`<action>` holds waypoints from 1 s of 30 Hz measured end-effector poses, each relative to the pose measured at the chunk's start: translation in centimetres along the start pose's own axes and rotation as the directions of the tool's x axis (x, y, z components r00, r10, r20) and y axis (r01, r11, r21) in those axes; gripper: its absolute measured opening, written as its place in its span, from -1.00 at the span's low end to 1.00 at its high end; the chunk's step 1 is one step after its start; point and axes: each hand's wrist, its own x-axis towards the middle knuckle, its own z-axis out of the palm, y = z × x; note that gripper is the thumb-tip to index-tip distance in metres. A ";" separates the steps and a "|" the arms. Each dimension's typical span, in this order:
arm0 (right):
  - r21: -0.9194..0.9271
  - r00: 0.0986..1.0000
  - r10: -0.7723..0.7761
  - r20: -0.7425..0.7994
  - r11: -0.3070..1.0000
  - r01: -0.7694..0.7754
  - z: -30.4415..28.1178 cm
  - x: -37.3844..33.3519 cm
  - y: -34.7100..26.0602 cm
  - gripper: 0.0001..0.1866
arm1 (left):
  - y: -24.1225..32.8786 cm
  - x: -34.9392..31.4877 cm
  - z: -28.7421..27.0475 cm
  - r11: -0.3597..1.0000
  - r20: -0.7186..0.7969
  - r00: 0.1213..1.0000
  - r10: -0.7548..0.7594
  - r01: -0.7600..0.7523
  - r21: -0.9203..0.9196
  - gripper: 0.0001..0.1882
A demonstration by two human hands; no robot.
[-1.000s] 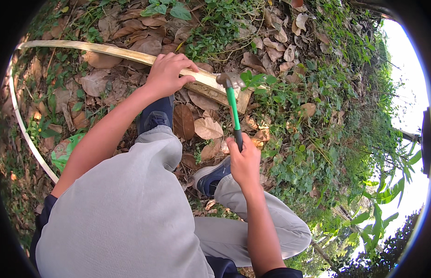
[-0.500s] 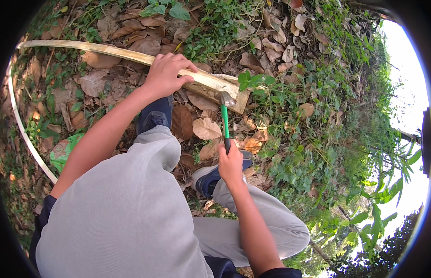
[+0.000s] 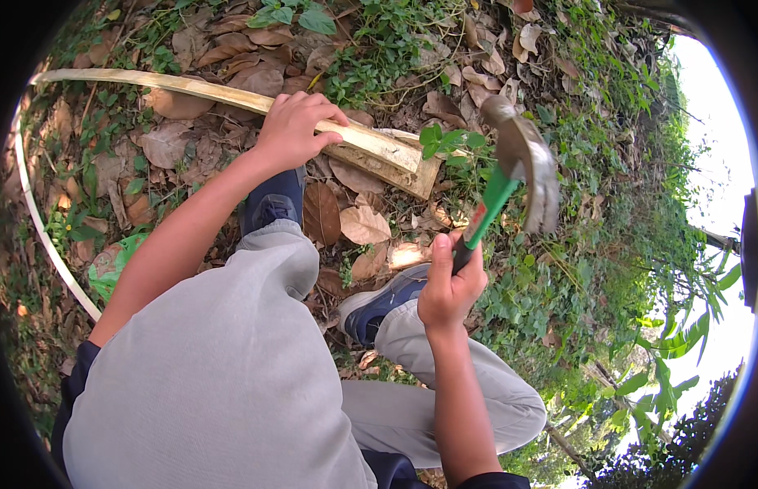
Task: The person sits on the ground and uses a small axe to repeatedly strike and shape a long, thin piece of wood. The wood is held steady with one hand while the other hand swings the axe to shave off material.
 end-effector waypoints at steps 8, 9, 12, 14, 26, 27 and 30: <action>-0.340 0.880 0.394 0.266 0.892 -0.297 2.5 -0.8 5.0 -0.69 | -0.1 0.1 0.0 1.000 -0.006 1.000 -0.001 0.001 0.000 -0.76; -0.312 0.841 0.472 0.263 0.867 -0.388 2.9 -1.9 5.3 -0.68 | -0.1 0.0 0.0 1.000 -0.010 1.000 0.002 -0.002 -0.004 -0.76; -0.322 0.794 0.522 0.311 0.844 -0.429 4.6 -3.9 5.7 -0.63 | -0.1 -0.1 -0.1 1.000 -0.015 1.000 0.002 -0.002 0.007 -0.76; -0.290 0.779 0.541 0.316 0.837 -0.463 5.2 -4.7 5.3 -0.64 | 0.2 0.1 0.1 1.000 -0.009 1.000 0.004 -0.004 0.005 -0.75; 0.305 0.985 0.171 0.031 0.937 -0.172 -0.1 0.6 -2.2 -0.79 | -0.2 0.0 0.1 1.000 -0.010 1.000 0.013 -0.013 0.008 -0.76; 0.266 0.994 0.107 -0.006 0.959 -0.101 -0.3 0.8 -1.7 -0.79 | -0.2 0.0 0.1 1.000 -0.012 1.000 0.014 -0.014 0.006 -0.76; 0.103 0.997 0.042 0.065 0.994 -0.048 0.3 0.9 1.5 -0.79 | 0.0 0.1 0.0 1.000 -0.022 1.000 0.019 -0.019 0.002 -0.76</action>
